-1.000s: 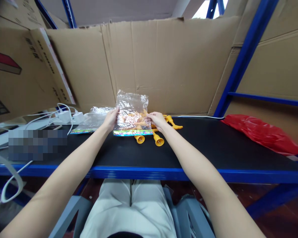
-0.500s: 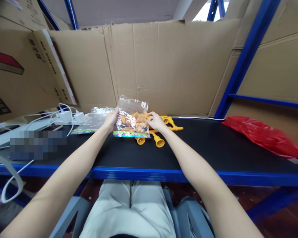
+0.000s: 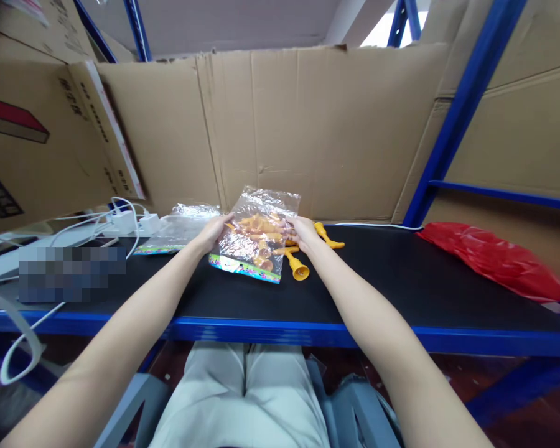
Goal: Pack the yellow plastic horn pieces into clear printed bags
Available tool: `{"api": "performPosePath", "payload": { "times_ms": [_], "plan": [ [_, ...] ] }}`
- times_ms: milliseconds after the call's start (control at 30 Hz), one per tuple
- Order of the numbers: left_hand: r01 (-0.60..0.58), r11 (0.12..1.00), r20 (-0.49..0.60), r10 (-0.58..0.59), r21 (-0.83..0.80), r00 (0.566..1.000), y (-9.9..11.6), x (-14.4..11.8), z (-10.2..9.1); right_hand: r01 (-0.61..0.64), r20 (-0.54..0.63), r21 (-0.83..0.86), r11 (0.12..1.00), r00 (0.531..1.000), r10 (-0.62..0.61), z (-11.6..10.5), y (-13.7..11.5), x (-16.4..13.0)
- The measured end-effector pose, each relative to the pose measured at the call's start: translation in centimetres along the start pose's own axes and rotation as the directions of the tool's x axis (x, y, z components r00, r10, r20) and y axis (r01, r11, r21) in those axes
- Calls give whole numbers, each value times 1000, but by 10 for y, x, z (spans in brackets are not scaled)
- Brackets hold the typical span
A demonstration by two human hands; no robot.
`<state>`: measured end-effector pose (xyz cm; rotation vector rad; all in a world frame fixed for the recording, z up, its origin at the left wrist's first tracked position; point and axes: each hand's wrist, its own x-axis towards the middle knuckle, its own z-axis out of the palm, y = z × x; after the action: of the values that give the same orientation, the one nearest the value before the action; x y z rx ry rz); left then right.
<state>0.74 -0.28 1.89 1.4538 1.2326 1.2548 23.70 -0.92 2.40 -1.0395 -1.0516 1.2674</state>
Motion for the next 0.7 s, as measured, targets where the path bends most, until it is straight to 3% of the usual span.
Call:
{"api": "performPosePath", "payload": {
  "times_ms": [233,400,500,600,700],
  "plan": [
    [-79,994,-58,75,-76,995,7,-3,-3,79,-16,142,987,997,-77,-8,-1,8],
    [18,966,-94,-44,-259,995,11,0,-8,188,-263,291,938,959,-110,-14,-2,17],
    [86,950,46,-76,-302,996,15,-4,-6,218,-261,362,907,957,-126,-11,-3,14],
    [102,971,217,-54,-217,975,15,-8,0,177,-183,389,904,977,-112,-3,-2,8],
    [50,991,275,-15,-123,961,10,-8,4,94,-89,363,927,994,-66,3,-1,2]
  ]
}}
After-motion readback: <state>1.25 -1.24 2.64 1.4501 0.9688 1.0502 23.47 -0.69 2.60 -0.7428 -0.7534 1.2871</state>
